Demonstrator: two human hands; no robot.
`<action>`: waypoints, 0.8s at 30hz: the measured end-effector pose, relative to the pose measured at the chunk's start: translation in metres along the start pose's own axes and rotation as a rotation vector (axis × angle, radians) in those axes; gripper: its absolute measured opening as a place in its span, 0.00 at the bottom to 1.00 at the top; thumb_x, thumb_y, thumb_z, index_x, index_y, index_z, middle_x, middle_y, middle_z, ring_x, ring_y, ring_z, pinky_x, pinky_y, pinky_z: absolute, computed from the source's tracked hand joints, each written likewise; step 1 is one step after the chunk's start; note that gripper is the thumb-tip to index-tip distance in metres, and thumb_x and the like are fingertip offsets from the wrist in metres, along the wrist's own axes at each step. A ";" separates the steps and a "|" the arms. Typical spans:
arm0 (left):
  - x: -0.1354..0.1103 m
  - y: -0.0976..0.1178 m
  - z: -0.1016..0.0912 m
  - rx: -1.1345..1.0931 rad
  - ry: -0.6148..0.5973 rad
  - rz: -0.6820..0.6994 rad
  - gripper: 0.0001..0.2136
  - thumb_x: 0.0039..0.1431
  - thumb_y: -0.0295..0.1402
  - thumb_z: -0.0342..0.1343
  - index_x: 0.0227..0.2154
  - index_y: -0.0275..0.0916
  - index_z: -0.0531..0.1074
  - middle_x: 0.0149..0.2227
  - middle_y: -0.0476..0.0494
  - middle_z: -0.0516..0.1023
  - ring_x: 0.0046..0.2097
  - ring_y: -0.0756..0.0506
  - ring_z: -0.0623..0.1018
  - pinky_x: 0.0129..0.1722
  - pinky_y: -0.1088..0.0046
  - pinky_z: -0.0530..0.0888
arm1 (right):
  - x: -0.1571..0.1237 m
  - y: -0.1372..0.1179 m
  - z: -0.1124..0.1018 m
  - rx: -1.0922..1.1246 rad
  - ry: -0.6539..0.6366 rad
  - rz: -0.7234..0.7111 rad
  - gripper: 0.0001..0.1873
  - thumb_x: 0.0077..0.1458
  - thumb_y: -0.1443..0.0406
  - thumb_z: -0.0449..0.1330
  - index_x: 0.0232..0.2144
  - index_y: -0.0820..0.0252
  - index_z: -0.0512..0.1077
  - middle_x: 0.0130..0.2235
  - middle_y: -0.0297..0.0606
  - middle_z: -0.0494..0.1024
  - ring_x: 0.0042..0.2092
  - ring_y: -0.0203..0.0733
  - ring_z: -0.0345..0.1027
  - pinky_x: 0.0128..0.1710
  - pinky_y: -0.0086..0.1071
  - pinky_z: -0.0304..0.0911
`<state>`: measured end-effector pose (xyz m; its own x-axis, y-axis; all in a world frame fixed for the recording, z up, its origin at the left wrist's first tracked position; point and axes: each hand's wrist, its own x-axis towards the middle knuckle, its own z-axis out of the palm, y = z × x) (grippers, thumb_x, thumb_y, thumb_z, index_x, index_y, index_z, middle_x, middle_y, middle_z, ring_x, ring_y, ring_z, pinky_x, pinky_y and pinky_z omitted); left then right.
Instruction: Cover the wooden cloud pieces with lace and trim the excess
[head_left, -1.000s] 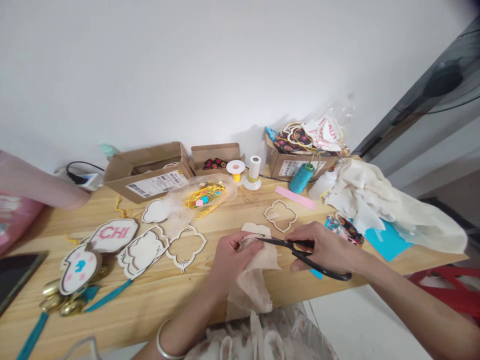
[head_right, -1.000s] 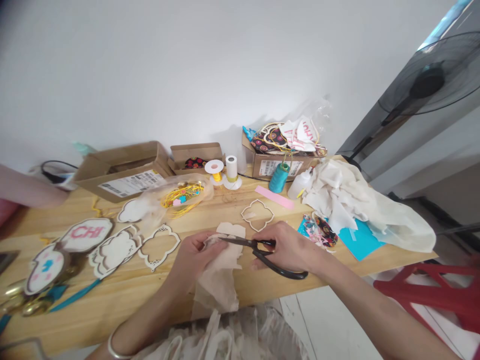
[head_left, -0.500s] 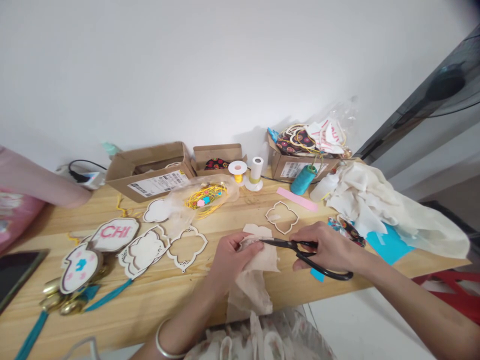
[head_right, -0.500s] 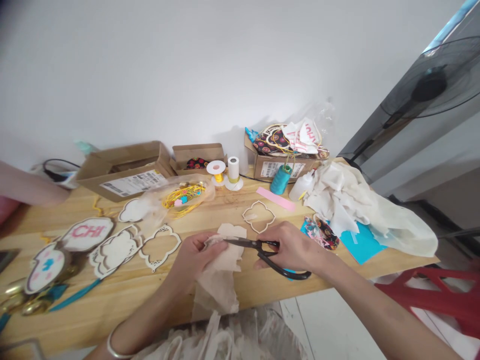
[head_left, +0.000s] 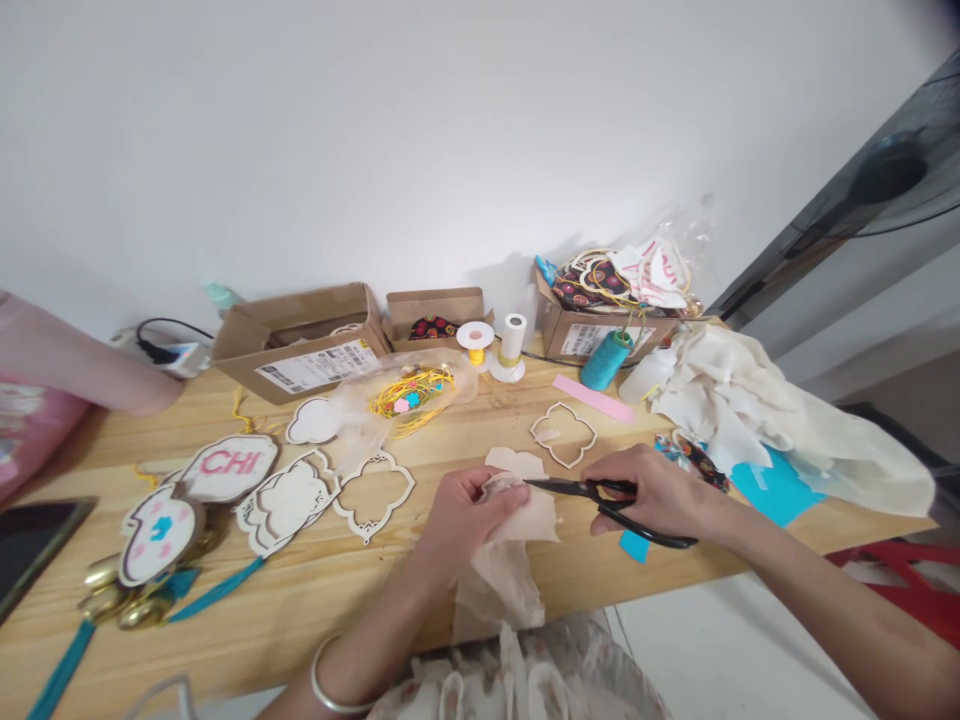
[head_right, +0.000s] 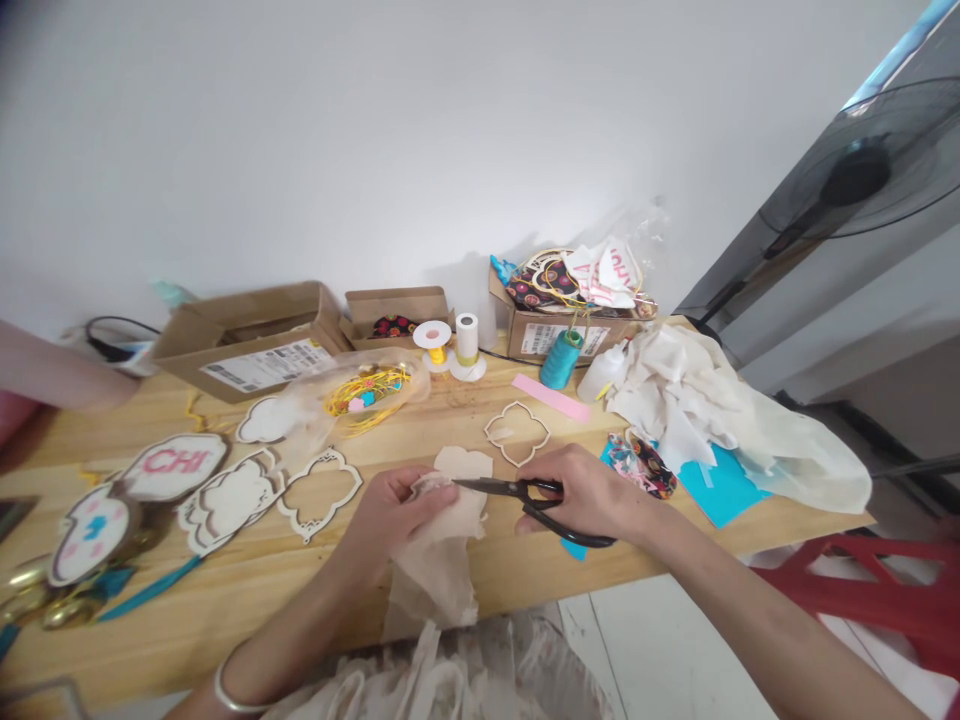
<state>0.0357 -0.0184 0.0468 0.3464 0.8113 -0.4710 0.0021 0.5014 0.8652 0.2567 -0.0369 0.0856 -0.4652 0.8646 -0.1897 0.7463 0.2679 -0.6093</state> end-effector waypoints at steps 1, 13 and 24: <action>0.000 0.000 0.000 0.001 -0.009 -0.005 0.13 0.37 0.39 0.63 0.23 0.33 0.74 0.20 0.49 0.71 0.21 0.54 0.66 0.19 0.81 0.61 | 0.000 0.000 0.001 0.020 -0.008 0.019 0.16 0.41 0.52 0.61 0.23 0.60 0.69 0.20 0.27 0.61 0.22 0.31 0.52 0.21 0.23 0.47; 0.000 -0.002 -0.001 0.003 -0.041 0.005 0.13 0.37 0.37 0.63 0.25 0.33 0.75 0.21 0.49 0.72 0.21 0.54 0.67 0.20 0.81 0.61 | 0.002 -0.009 0.005 -0.017 0.015 0.013 0.23 0.38 0.52 0.63 0.33 0.62 0.71 0.24 0.32 0.66 0.24 0.33 0.55 0.24 0.25 0.51; 0.002 -0.002 0.003 -0.002 -0.081 0.014 0.12 0.37 0.36 0.64 0.27 0.35 0.76 0.23 0.49 0.74 0.24 0.52 0.69 0.24 0.79 0.64 | 0.009 -0.006 0.009 -0.003 0.047 -0.083 0.18 0.42 0.51 0.60 0.25 0.62 0.68 0.20 0.27 0.58 0.23 0.30 0.49 0.22 0.24 0.46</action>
<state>0.0395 -0.0185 0.0449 0.4207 0.7913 -0.4438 -0.0051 0.4912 0.8710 0.2434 -0.0350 0.0805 -0.5024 0.8585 -0.1025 0.7076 0.3401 -0.6194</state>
